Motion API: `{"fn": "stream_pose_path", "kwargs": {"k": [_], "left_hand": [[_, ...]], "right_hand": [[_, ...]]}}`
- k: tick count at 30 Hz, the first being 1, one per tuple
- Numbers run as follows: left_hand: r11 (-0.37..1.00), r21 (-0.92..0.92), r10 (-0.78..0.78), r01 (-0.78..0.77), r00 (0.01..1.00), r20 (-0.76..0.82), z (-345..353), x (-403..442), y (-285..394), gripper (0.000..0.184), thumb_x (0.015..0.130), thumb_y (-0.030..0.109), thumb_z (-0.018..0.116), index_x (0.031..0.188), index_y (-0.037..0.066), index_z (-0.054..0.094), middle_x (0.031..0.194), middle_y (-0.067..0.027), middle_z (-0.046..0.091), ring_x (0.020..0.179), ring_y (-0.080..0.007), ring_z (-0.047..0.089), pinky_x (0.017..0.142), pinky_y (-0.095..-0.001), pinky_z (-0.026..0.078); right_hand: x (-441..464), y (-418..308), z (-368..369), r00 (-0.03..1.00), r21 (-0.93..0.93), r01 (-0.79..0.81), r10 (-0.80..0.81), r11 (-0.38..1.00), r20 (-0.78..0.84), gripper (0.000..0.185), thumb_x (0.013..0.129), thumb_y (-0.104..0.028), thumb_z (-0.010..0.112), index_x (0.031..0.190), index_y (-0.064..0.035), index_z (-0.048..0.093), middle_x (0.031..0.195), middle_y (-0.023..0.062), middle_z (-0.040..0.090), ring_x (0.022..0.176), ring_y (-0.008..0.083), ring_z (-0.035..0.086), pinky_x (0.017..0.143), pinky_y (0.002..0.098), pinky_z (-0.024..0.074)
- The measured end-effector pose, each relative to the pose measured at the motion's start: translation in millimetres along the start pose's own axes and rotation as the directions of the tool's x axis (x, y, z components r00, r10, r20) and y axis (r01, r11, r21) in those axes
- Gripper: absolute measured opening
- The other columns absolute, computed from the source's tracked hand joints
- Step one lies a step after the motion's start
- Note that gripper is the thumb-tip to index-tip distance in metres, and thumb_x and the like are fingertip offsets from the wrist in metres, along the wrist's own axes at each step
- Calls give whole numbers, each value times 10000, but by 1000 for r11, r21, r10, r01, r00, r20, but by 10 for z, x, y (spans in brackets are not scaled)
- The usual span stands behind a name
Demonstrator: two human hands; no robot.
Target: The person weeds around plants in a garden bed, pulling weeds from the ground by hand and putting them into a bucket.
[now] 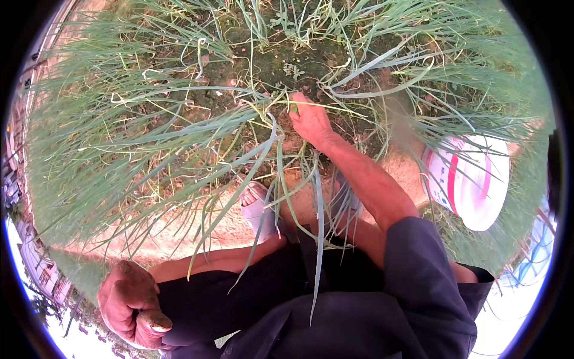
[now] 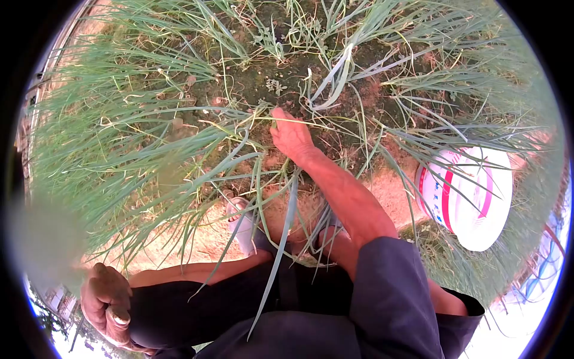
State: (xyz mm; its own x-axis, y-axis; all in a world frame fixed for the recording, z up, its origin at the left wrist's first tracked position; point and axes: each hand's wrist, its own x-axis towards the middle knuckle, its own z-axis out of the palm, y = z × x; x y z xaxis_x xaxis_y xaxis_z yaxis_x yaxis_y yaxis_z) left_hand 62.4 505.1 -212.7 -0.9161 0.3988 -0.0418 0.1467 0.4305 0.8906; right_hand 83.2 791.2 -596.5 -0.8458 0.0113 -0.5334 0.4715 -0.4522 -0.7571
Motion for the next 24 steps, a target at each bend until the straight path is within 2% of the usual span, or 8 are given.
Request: {"fn": "stream_pose_path", "kwargs": {"k": [1,3,6,9,13,16,19,24], "left_hand": [[1000,-4,-5,5,1000,0,4,3,4,423,759,394,775,649,68,528,566,-23,445,485,-131,422,446,-259,368],[1000,-9,-16,16,1000,13,-5,15,4,422,762,393,774,650,66,531,567,-24,444,484,-132,423,444,-258,369],[999,-3,-34,34,999,35,-32,17,9,417,766,389,772,651,66,535,567,-24,443,484,-133,424,444,-258,372],[1000,-3,-23,23,999,30,-12,40,11,413,770,386,770,651,67,536,564,-23,443,483,-132,427,445,-257,373],[1000,-16,-13,13,1000,11,8,37,-19,414,773,386,767,649,66,537,557,-22,441,479,-131,431,445,-259,371],[1000,-14,-17,17,1000,4,10,49,-24,418,774,392,765,644,66,537,549,-22,440,473,-133,434,444,-260,369],[1000,9,-19,19,1000,8,-21,43,-26,431,772,405,763,634,67,535,543,-22,439,468,-137,439,439,-260,366],[999,15,-33,33,999,11,-52,29,-45,449,769,421,762,619,69,526,537,-22,436,463,-141,441,431,-261,360]], "right_hand": [[62,201,-67,958,-357,283,-277,890,69,159,929,-203,512,1036,-95,467,690,25,375,588,155,423,455,272,327],[61,134,-53,905,-632,352,-422,690,44,188,890,-152,528,1049,-74,463,732,83,456,644,220,501,489,333,391],[64,21,-10,786,-911,320,-610,259,102,256,833,-77,554,1068,-42,458,796,169,577,729,316,619,541,423,487],[87,-88,49,928,-924,161,-371,346,23,433,779,-10,547,1196,-46,438,868,230,589,800,434,607,673,484,502],[182,-16,50,884,-976,163,-461,143,80,239,788,-100,613,976,-28,483,840,183,614,712,362,648,613,442,549],[284,-4,83,886,-993,91,-462,71,48,214,785,-113,620,950,-41,504,833,176,617,701,349,655,611,432,556],[371,40,14,900,-992,111,-430,67,71,185,788,-91,598,947,-41,518,865,190,628,719,359,658,618,443,554],[195,50,18,950,-986,158,-283,59,136,228,816,-104,583,1022,-29,521,947,196,603,856,354,635,700,455,536]]}}
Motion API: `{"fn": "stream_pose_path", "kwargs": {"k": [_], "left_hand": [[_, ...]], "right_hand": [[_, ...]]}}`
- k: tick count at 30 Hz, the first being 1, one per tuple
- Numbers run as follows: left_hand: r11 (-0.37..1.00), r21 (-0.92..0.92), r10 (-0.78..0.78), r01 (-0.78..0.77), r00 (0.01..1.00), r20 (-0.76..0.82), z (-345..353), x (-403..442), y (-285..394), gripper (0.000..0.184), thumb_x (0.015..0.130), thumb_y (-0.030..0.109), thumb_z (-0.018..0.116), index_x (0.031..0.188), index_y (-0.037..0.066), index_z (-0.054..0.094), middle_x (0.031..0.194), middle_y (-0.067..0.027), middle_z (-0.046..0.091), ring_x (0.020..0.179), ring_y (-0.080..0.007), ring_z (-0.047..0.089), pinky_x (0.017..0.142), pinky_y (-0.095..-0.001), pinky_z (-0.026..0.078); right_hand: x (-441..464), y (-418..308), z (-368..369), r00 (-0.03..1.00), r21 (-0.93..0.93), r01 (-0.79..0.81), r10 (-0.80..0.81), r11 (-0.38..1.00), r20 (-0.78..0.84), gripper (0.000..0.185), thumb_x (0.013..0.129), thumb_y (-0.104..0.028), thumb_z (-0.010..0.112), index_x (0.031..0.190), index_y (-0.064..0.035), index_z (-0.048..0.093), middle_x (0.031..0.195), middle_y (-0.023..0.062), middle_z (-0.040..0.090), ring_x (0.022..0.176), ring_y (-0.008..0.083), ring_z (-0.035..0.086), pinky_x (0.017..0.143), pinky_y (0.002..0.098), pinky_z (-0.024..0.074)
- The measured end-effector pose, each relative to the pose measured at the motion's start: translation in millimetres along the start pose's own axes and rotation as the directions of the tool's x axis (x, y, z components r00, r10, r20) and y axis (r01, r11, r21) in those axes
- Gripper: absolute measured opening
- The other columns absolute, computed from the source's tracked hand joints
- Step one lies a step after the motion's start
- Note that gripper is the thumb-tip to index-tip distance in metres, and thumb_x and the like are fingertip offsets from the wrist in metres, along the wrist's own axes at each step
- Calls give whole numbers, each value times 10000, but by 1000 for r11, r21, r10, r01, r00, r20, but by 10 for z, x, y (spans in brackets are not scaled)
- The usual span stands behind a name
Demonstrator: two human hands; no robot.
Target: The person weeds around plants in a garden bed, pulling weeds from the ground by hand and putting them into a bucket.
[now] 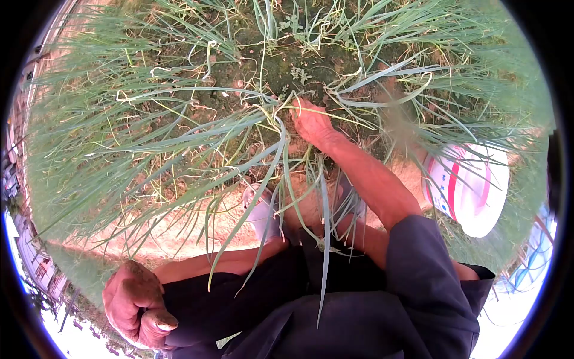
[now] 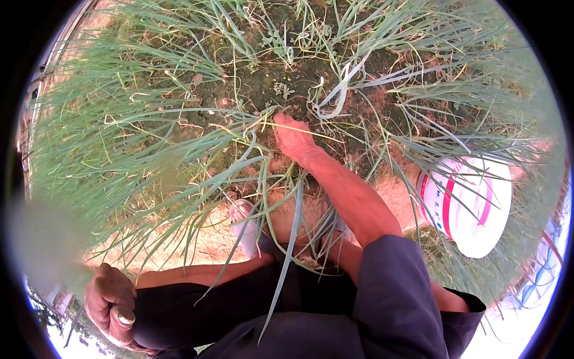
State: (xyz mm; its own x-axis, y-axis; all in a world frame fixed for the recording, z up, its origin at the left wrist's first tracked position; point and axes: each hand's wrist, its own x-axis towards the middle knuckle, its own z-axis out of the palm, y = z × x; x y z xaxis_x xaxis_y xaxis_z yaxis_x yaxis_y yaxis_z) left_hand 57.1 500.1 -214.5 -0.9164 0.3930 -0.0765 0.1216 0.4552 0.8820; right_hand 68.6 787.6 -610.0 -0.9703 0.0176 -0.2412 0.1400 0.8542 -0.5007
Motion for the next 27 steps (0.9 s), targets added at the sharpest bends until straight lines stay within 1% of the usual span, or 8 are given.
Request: {"fn": "stream_pose_path", "kwargs": {"k": [5,6,9,10,14,18,24,27], "left_hand": [[1000,6,-11,11,1000,-13,14,2,-4,444,777,418,753,616,73,524,530,-20,433,459,-140,439,437,-263,354],[1000,22,-6,7,1000,-7,10,15,-7,444,780,418,750,616,73,525,531,-20,433,459,-139,437,439,-262,352],[999,54,-7,6,1000,17,-5,51,-9,443,786,419,744,617,72,525,534,-20,431,458,-135,431,442,-257,347],[999,52,-13,12,1000,28,-6,68,1,443,787,419,742,618,71,525,536,-20,431,458,-134,429,442,-256,345],[1000,23,-20,20,1000,1,56,80,-5,445,782,413,748,620,68,519,543,-20,431,463,-133,423,445,-257,342],[1000,15,-24,23,999,45,44,119,-8,452,774,420,756,621,68,517,546,-19,431,462,-134,424,442,-259,338],[999,30,-33,32,998,58,3,114,-33,451,769,424,762,626,70,521,548,-16,433,460,-136,427,439,-262,332],[1000,9,-17,16,999,44,40,102,-52,448,770,424,762,629,72,523,549,-14,435,461,-135,429,437,-264,325]], "right_hand": [[33,-203,-72,990,261,-31,65,965,-122,265,797,-44,575,1052,-26,505,957,223,579,857,422,598,702,479,517],[63,-214,-107,992,261,-34,65,965,-108,361,771,-13,590,1105,9,454,955,260,572,817,440,614,674,466,542],[140,-247,-153,978,258,29,25,966,-205,438,771,-17,592,1186,3,451,955,267,570,814,437,612,692,457,547],[160,-254,-147,976,247,-16,69,969,-208,459,781,-22,576,1227,-32,468,958,248,582,817,435,618,711,467,544],[324,-219,-62,989,159,-88,106,983,-107,289,804,-56,540,1093,-74,536,982,203,604,820,426,631,723,482,536],[357,-210,-58,992,120,-46,59,992,-108,215,780,-46,566,987,-64,510,974,204,607,818,423,633,721,494,530],[312,-105,-54,993,140,-4,20,990,-113,263,742,3,589,986,-54,508,965,203,601,817,405,636,700,463,541],[279,-94,-104,998,229,12,4,973,-67,330,747,-1,595,1061,-70,523,997,213,585,927,422,602,774,471,516]]}}
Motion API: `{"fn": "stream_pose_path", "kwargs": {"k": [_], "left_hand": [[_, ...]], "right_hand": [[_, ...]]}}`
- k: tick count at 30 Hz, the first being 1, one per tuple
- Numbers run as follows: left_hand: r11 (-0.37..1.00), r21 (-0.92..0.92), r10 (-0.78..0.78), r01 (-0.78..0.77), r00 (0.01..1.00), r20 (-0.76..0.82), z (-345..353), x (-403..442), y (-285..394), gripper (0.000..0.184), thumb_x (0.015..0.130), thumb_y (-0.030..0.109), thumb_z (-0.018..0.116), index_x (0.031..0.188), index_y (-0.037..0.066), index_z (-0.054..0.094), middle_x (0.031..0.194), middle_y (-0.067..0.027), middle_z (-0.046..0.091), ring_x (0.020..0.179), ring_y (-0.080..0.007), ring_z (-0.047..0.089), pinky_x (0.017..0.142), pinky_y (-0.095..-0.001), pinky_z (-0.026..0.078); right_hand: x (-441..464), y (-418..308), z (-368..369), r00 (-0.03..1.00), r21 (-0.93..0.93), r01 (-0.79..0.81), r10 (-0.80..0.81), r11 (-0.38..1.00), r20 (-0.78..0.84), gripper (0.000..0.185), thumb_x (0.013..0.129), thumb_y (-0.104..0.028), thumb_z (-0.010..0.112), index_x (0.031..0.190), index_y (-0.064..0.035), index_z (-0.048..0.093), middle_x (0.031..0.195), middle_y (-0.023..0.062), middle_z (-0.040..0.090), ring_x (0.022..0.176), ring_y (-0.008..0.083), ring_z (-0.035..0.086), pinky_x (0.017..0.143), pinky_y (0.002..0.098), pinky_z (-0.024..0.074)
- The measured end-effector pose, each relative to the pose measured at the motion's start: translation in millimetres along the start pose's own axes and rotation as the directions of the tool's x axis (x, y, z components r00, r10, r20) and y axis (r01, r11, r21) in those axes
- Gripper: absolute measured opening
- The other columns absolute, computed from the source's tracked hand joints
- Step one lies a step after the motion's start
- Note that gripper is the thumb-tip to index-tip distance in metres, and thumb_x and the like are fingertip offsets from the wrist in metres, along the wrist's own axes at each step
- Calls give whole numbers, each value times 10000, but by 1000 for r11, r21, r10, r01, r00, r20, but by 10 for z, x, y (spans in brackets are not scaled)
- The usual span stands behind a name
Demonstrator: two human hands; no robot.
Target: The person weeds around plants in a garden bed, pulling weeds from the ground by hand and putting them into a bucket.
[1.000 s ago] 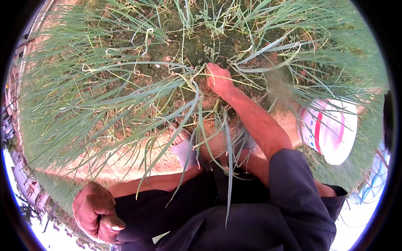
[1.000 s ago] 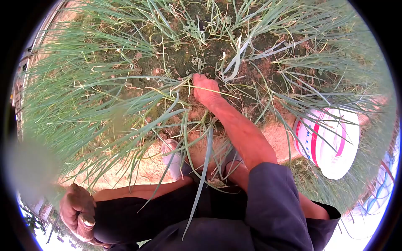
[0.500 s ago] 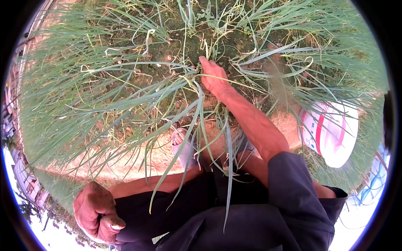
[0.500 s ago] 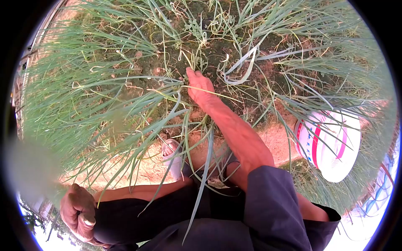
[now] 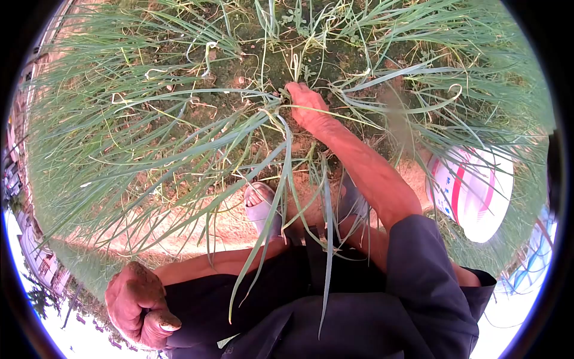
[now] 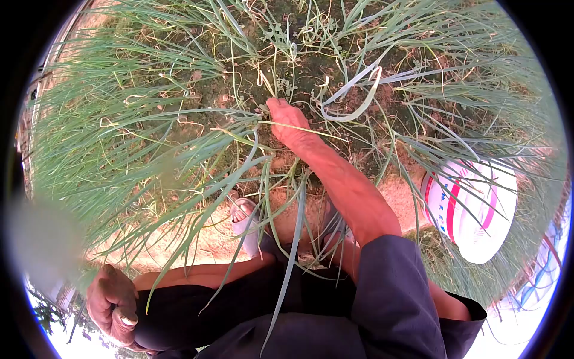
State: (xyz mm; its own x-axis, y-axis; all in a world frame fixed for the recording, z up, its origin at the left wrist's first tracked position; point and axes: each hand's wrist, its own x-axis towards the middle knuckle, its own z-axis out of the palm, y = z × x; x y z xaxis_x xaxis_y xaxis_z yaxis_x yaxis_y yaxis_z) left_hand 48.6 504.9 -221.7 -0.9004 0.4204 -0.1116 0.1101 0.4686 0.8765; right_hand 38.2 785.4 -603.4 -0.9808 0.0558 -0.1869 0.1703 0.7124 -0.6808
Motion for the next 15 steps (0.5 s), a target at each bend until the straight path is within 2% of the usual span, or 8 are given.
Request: {"fn": "stream_pose_path", "kwargs": {"k": [4,5,11,14,15], "left_hand": [[1000,12,6,-7,999,43,-26,25,9,445,774,429,758,635,75,528,549,-11,437,462,-133,435,436,-267,322],[1000,13,8,-9,998,60,-35,27,6,444,775,431,757,637,75,530,549,-10,438,462,-133,436,436,-268,323],[999,35,20,-23,997,69,-25,47,15,431,779,419,756,645,72,539,540,-5,438,450,-136,431,430,-269,316],[999,33,32,-35,998,61,-39,25,4,430,779,412,757,641,68,539,535,-7,440,447,-139,432,428,-268,314],[999,30,33,-35,998,60,-39,22,6,429,776,409,760,638,68,539,534,-7,441,447,-139,433,427,-268,312]], "right_hand": [[16,-116,-84,990,-99,24,-10,995,139,365,772,-16,599,1118,-109,530,1051,194,560,843,405,636,710,469,547],[15,-93,-77,991,-120,83,-69,989,114,356,774,-19,601,1109,-120,534,1041,182,553,805,398,646,672,468,558],[120,-19,18,989,-172,127,-110,977,103,253,774,-7,585,1004,-96,528,969,144,551,785,363,635,641,457,540],[154,134,131,981,-101,192,-188,976,46,172,797,-18,568,953,-67,513,923,140,540,786,326,605,633,400,518],[98,222,170,989,130,115,-126,985,78,176,795,-39,580,956,-60,510,903,141,538,797,326,593,655,394,507]]}}
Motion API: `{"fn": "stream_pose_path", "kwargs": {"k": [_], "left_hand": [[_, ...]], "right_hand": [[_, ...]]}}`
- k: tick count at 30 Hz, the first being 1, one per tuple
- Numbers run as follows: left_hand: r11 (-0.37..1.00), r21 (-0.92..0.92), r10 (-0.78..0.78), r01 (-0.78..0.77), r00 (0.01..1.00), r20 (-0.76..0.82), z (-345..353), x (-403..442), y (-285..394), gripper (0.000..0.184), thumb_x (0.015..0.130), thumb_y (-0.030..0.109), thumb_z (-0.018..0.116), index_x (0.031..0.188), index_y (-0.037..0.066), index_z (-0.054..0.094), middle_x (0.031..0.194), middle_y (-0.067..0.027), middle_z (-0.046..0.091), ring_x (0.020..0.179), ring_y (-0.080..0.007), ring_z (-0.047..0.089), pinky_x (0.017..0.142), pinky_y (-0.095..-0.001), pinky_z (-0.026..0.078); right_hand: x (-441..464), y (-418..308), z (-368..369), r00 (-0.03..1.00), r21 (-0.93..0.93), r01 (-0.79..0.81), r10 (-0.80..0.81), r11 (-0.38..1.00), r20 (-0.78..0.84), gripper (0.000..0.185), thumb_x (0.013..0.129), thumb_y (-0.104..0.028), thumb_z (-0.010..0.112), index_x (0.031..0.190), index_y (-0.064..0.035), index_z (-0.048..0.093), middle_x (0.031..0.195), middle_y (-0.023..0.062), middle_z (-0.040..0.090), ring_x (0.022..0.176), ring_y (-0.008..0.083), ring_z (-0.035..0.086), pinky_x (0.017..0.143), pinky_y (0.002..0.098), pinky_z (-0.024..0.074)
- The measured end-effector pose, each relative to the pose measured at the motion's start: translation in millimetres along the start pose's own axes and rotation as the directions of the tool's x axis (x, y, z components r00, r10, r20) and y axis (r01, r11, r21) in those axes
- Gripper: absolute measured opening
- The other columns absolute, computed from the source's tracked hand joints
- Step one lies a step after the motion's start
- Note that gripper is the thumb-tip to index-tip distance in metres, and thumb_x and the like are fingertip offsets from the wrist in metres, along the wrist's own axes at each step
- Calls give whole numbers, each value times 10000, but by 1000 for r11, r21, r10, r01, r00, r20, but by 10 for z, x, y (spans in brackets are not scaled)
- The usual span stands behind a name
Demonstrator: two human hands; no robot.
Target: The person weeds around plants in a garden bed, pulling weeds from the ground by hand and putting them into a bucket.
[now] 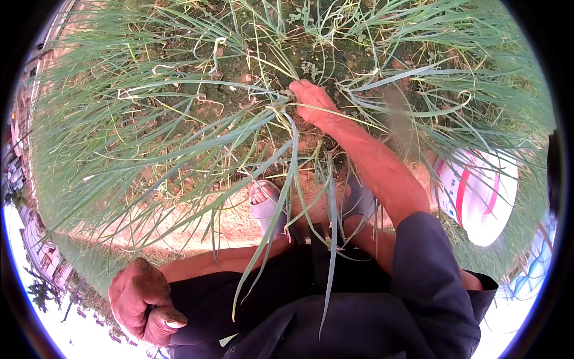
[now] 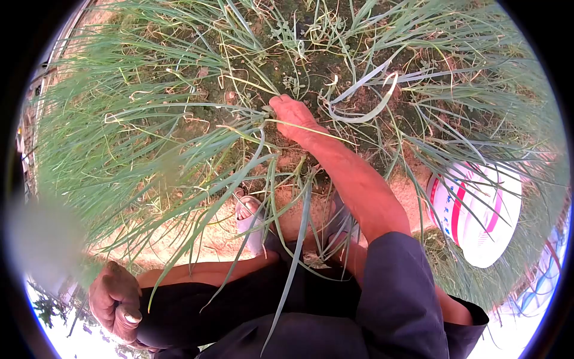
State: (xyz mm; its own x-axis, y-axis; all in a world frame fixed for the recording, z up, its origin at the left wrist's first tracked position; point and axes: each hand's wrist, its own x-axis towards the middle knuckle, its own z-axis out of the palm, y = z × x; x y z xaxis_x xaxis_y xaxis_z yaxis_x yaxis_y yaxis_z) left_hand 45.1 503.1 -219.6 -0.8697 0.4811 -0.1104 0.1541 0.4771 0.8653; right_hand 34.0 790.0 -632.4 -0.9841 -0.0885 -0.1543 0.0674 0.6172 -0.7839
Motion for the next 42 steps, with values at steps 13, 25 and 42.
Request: {"fn": "stream_pose_path", "kwargs": {"k": [13,25,42], "left_hand": [[999,-33,-14,17,998,69,-52,14,4,407,758,391,781,639,69,561,535,5,449,447,-125,430,419,-266,312],[998,-63,8,-7,1000,13,-32,1,-20,414,757,397,784,642,60,573,524,2,423,423,-116,423,400,-261,298],[1000,5,24,-24,998,55,-50,9,-10,434,753,434,771,631,80,552,522,9,439,428,-132,429,407,-267,302]], "right_hand": [[-314,-329,33,993,40,65,-61,997,-97,497,771,-96,635,1255,-89,522,1088,195,602,924,358,628,807,386,532],[73,-517,-158,986,-182,-34,63,983,155,347,748,-32,603,1081,-128,622,819,206,642,797,398,626,706,453,503],[158,-425,-184,944,151,-250,206,956,258,231,769,-96,628,998,-113,653,602,123,569,529,234,550,540,354,444]]}}
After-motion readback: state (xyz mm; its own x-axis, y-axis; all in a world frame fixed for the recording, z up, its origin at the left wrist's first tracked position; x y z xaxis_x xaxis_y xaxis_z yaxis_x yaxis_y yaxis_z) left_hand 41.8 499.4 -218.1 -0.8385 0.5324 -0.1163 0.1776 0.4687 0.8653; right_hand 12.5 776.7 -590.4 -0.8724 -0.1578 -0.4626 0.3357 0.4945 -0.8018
